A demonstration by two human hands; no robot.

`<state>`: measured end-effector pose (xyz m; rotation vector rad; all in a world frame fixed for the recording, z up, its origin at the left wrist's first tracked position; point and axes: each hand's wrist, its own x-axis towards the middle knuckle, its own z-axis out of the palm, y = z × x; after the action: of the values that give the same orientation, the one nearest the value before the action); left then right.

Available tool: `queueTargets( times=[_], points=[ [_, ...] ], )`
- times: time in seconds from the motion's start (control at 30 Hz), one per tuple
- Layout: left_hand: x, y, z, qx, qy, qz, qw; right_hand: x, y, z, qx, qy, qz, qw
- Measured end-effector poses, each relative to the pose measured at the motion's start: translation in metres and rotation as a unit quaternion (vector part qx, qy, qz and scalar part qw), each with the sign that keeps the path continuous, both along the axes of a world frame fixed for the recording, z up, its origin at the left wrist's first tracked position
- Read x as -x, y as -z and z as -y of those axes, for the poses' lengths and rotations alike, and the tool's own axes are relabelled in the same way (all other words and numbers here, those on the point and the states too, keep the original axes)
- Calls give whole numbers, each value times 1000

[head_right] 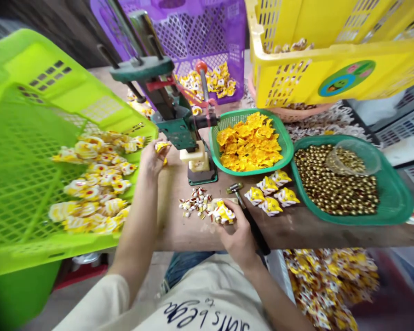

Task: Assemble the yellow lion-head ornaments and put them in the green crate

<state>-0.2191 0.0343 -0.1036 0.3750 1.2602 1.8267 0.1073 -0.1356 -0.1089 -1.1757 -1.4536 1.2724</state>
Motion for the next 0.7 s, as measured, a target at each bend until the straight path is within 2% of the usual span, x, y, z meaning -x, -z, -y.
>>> queueTargets(
  times=[0.1, 0.17, 0.3, 0.37, 0.47, 0.53, 0.6, 0.7],
  points=[
    [-17, 2, 40, 2, -22, 75, 997, 11, -12, -3, 47, -10, -75, 996],
    [-43, 4, 73, 16, -10, 109, 994, 20, -22, -4, 56, -31, -121, 991],
    [-115, 2, 136, 35, 114, 40, 992, 32, -35, -3, 12, -69, -163, 984],
    [-144, -4, 158, 35, 135, -41, 989, 35, -32, -2, -1, -69, -183, 981],
    [-166, -13, 172, 17, 199, -161, 967, 34, -24, 0, 22, -29, -224, 974],
    [-171, -17, 173, -19, 256, -181, 949, 29, -20, 0, 40, -2, -244, 969],
    [-173, -17, 171, -40, 289, -141, 946, 23, -21, -1, 55, 7, -254, 966],
    [-179, -15, 164, -7, 273, -7, 962, 12, -24, -2, 67, -6, -228, 971]
  ],
)
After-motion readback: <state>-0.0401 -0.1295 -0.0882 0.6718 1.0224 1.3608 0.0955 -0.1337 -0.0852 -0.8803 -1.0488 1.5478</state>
